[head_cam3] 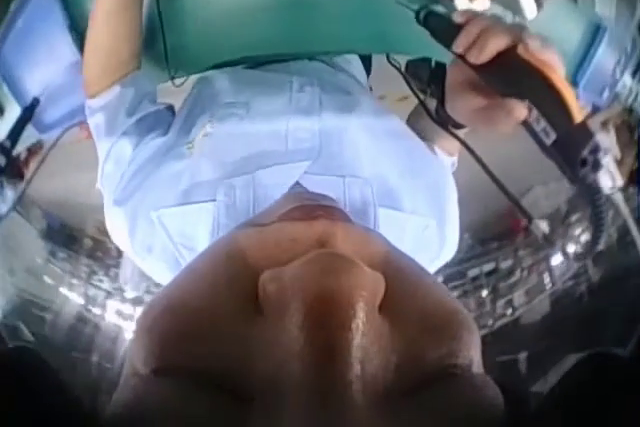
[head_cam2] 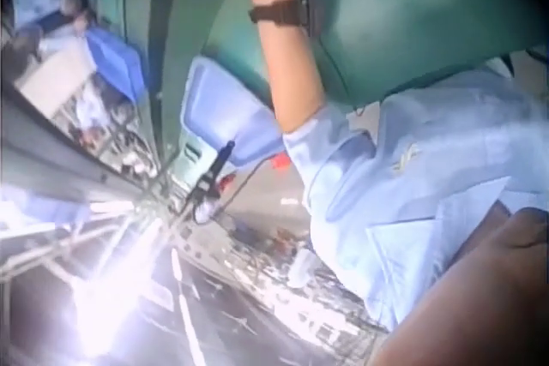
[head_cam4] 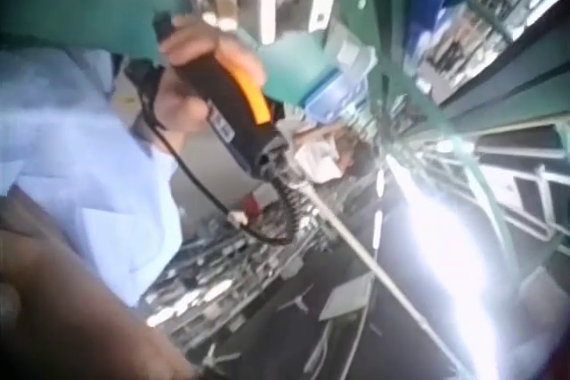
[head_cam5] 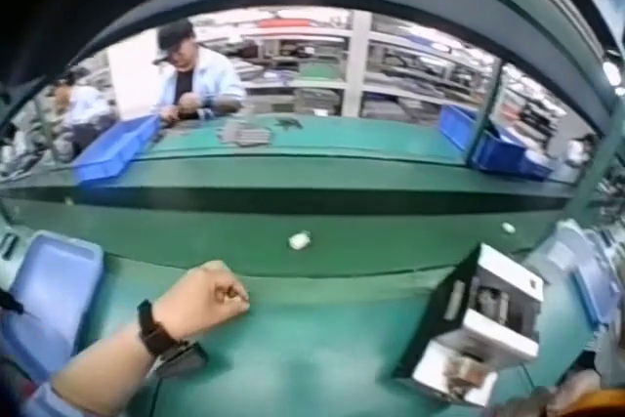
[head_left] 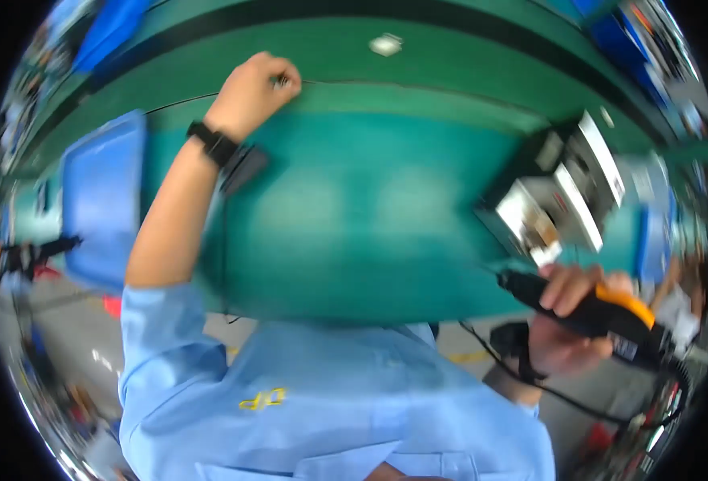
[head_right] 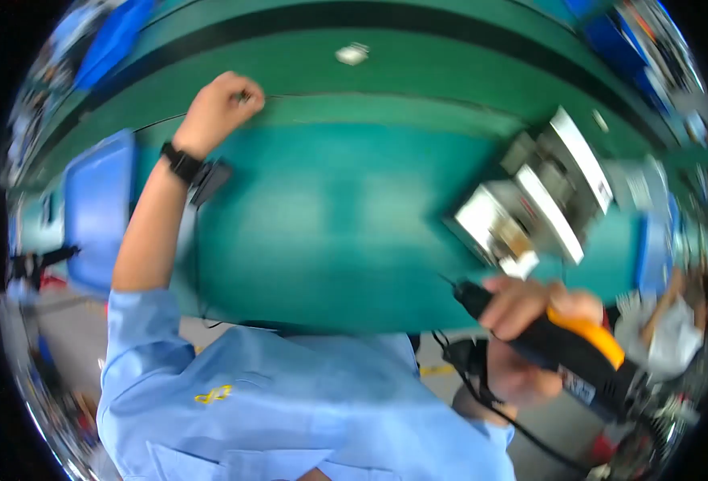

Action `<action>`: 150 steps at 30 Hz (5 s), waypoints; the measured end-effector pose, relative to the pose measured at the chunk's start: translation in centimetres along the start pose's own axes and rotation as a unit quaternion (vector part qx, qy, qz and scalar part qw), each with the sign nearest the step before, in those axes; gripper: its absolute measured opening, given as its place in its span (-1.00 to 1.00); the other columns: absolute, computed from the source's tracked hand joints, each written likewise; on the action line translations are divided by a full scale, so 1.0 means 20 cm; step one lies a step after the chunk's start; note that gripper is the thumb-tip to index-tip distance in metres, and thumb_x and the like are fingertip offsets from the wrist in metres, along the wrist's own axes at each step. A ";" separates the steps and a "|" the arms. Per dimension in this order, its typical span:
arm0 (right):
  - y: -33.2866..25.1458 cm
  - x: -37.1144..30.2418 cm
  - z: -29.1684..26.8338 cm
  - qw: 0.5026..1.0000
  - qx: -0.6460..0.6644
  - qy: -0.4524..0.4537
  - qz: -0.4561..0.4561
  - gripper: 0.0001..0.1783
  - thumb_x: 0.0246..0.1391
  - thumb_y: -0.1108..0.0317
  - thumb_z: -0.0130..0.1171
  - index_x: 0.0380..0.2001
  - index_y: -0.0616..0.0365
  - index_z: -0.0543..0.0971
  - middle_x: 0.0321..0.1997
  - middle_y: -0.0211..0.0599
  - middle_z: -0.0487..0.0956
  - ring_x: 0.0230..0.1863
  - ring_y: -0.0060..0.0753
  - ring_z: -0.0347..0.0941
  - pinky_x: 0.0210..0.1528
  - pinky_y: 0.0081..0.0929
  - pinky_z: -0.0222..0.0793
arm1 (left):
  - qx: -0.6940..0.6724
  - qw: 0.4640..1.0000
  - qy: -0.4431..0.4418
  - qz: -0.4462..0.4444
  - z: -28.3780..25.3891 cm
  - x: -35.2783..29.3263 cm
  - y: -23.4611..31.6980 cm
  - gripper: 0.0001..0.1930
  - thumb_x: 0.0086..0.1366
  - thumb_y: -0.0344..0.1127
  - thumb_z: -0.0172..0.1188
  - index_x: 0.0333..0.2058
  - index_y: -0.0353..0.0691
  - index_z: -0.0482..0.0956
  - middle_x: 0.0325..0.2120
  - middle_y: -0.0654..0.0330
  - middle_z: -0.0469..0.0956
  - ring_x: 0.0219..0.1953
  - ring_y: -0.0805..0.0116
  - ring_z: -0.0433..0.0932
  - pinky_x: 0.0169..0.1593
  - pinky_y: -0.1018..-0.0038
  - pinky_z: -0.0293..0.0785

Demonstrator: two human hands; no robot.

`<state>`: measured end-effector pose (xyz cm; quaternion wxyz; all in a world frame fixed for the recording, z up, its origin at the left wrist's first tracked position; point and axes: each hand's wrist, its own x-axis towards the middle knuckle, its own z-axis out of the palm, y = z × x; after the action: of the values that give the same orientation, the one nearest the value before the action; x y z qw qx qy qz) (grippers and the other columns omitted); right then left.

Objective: The person picks up a small white component from the conveyor belt, positions it against a stationary fixture, and drives a screw into it using a power screwdriver. After completing the assembly, the person places the finished part back onto the conveyor belt and repeats the process.

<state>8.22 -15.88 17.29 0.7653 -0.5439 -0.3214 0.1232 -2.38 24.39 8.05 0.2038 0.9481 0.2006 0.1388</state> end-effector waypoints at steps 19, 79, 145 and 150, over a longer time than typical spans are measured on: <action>-0.10 0.20 -0.25 0.995 -0.030 0.017 -0.094 -0.52 0.19 -0.09 0.05 -0.14 0.13 0.36 -0.68 -0.46 0.28 -0.70 -0.56 0.18 -0.56 -0.54 0.16 | -0.326 0.919 -0.216 0.042 0.46 -0.48 0.97 -0.75 0.09 -0.53 0.35 -0.22 -0.29 0.59 -0.25 0.20 0.45 -0.39 0.43 0.53 -0.32 0.55 0.52; -0.12 0.14 -0.12 0.983 0.058 -0.121 -0.125 -0.35 0.11 -0.27 0.12 -0.05 0.09 0.41 -0.63 -0.57 0.34 -0.67 -0.62 0.24 -0.52 -0.59 0.12 | -0.257 0.953 -0.085 0.138 0.50 -0.46 0.99 -0.80 0.07 -0.43 0.34 -0.39 -0.26 0.46 -0.38 0.08 0.41 -0.39 0.07 0.49 -0.33 0.23 0.45; -0.20 0.11 0.01 0.979 0.087 0.047 -0.175 -0.37 0.10 -0.27 0.13 -0.15 0.10 0.31 -0.66 -0.53 0.35 -0.71 -0.61 0.26 -0.66 -0.62 0.09 | -0.215 0.973 -0.073 0.030 0.37 0.00 0.67 -0.86 0.18 -0.38 0.25 -0.29 -0.27 0.56 -0.34 0.08 0.55 -0.35 0.24 0.57 -0.25 0.36 0.50; -0.15 0.05 -0.03 0.988 0.080 0.019 -0.128 -0.52 0.20 -0.11 0.11 -0.16 0.09 0.34 -0.64 -0.57 0.26 -0.67 -0.72 0.14 -0.54 -0.67 0.00 | -0.186 0.980 -0.015 -0.068 0.27 0.43 0.41 -0.59 0.21 -0.17 0.27 -0.04 -0.29 0.56 -0.24 -0.01 0.63 -0.18 0.13 0.61 -0.07 0.32 0.52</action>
<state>8.81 -16.89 20.20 0.8214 -0.4378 -0.3634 0.0391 9.80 19.49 8.59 0.3888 0.8797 0.2323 0.1450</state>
